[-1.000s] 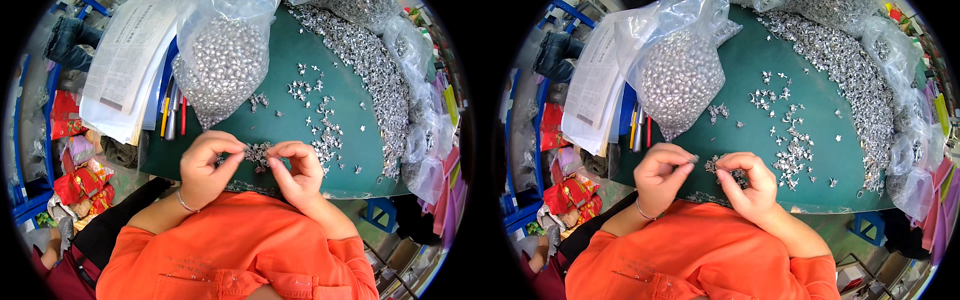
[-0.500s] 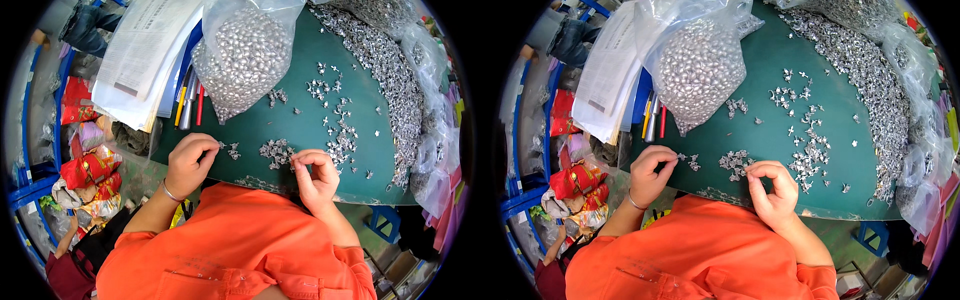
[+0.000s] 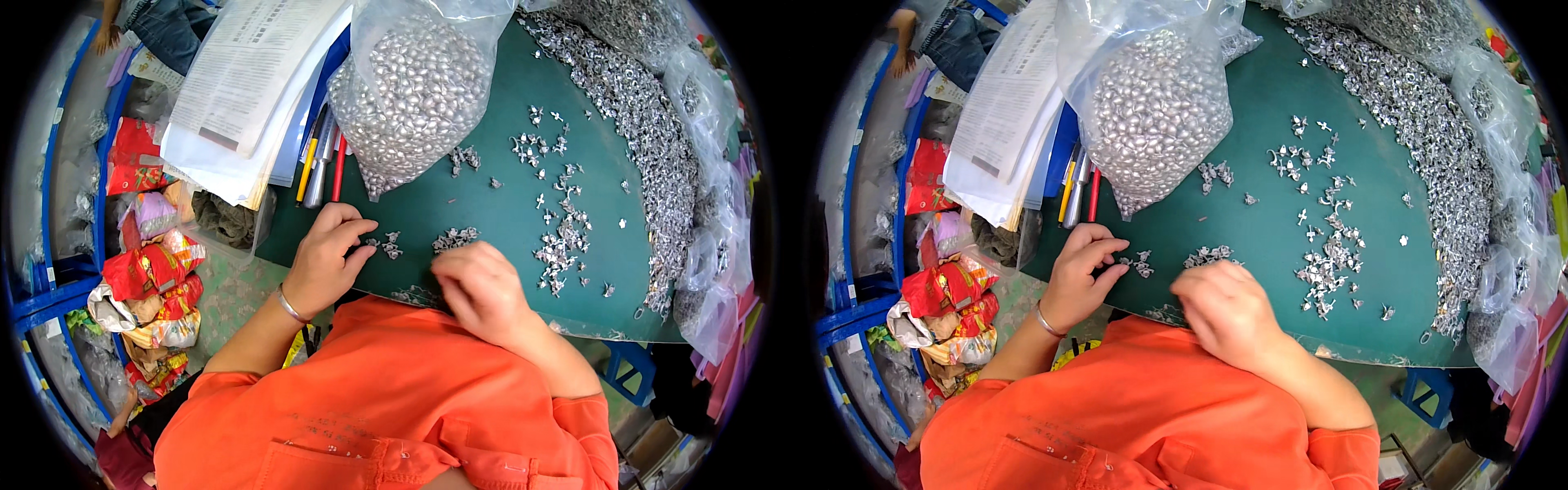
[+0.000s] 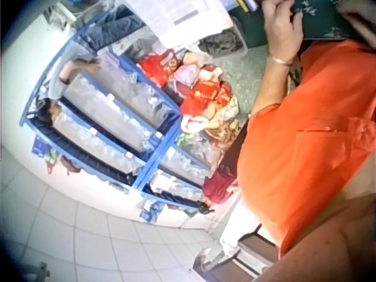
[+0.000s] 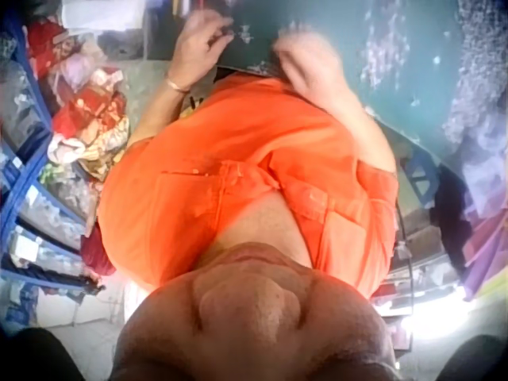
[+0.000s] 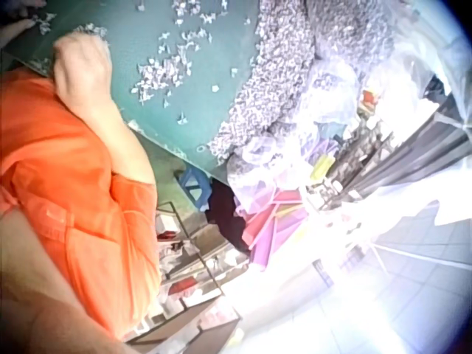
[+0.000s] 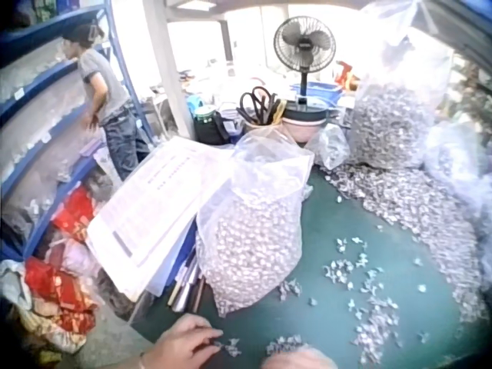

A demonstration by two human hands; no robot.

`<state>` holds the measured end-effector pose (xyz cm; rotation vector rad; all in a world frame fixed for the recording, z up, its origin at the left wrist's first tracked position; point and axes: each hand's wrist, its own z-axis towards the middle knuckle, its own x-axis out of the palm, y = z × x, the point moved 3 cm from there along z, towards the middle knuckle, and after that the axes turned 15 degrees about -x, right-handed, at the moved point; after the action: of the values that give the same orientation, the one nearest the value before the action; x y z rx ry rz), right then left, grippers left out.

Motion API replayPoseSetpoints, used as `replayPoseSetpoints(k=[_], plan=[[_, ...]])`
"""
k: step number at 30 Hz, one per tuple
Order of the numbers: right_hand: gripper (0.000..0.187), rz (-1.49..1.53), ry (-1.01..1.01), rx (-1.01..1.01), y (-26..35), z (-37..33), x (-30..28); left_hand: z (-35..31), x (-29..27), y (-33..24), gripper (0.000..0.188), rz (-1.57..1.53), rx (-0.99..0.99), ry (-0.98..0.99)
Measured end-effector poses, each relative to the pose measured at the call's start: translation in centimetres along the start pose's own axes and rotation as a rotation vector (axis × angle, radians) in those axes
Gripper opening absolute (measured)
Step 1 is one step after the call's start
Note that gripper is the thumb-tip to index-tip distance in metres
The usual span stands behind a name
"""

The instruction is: The person sorts small metal hardware parts, places them into small plastic bags, writes on a paper slip, and seals the bags by hand.

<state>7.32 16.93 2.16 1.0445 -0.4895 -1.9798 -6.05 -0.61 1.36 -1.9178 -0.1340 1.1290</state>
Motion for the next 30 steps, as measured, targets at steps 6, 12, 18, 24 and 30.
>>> replayPoseSetpoints(k=[6, 12, 18, 24, 30], plan=[[0.022, -0.100, 0.291, -0.213, 0.3, 2.7, 3.4, -0.1, 0.2, 0.3, 0.027, 0.048, 0.063, -0.087], [0.022, -0.122, 0.339, -0.239, -0.2, 2.2, 3.8, -0.3, -0.1, 0.2, 0.035, -0.014, -0.031, -0.044], [0.023, -0.101, 0.291, -0.197, 0.0, 2.1, 3.7, -0.2, -0.2, -0.6, 0.027, 0.008, 0.000, -0.068], [0.018, -0.129, 0.390, -0.188, -0.2, 1.7, 4.0, -0.1, -0.2, 0.0, 0.012, 0.085, 0.092, -0.089], [0.020, -0.149, 0.095, -0.111, -1.1, 2.2, 2.3, -0.5, -0.3, 0.2, 0.011, 0.049, 0.071, -0.079]])
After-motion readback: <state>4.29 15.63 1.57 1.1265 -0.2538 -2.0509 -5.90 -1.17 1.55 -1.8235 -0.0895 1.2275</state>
